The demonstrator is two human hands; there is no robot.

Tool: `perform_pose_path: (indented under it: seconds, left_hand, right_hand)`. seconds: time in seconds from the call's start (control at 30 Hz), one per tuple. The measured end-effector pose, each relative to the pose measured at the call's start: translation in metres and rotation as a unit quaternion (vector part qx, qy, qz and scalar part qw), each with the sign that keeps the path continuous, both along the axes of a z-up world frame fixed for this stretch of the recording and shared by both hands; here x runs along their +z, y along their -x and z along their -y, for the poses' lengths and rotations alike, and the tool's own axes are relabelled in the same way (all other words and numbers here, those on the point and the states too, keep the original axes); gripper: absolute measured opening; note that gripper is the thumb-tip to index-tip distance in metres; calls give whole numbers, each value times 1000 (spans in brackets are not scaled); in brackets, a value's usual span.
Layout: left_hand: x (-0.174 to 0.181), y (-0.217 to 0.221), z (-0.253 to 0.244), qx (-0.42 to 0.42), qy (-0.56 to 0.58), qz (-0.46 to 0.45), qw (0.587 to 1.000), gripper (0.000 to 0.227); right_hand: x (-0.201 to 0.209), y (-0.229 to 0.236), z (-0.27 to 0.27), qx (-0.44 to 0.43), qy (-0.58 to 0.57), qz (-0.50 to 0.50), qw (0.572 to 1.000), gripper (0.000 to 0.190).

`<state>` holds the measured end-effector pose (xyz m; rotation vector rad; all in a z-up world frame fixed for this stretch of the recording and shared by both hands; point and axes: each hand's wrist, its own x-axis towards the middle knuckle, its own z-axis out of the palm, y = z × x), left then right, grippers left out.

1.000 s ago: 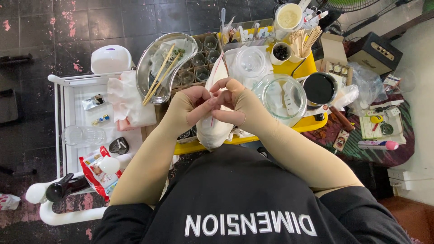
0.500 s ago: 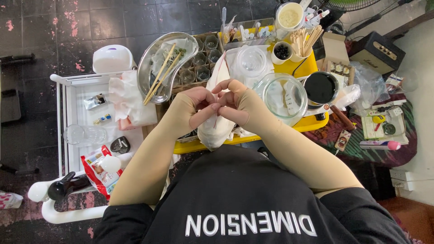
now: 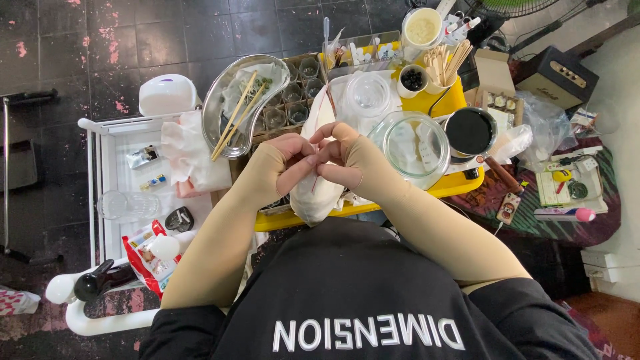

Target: Transferring white wax flakes from a plastic bag into a large glass jar after cleaning it.

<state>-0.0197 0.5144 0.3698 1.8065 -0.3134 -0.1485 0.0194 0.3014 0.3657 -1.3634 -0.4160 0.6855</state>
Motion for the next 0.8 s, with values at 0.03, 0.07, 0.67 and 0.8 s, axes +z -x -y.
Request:
perform_pose_path:
  seconds: [0.03,0.07,0.67,0.8]
  left_hand:
    - [3,0,1,-2,-3,4,1000,9]
    - [5,1,1,-4,-6,8,1000,8]
    - [-23,7,13,85,-19,85,993,9]
    - [-20,6,13,75,-22,112,991,9]
  right_hand:
    - [-1,0,0,-3,-2,-4,1000,42]
    - [-2,0,-1,-5,-4,-8,1000,42]
    - [-7,10,-9,-146,78,123,978,34]
    - [6,5,-9,-93,265,259,924,18]
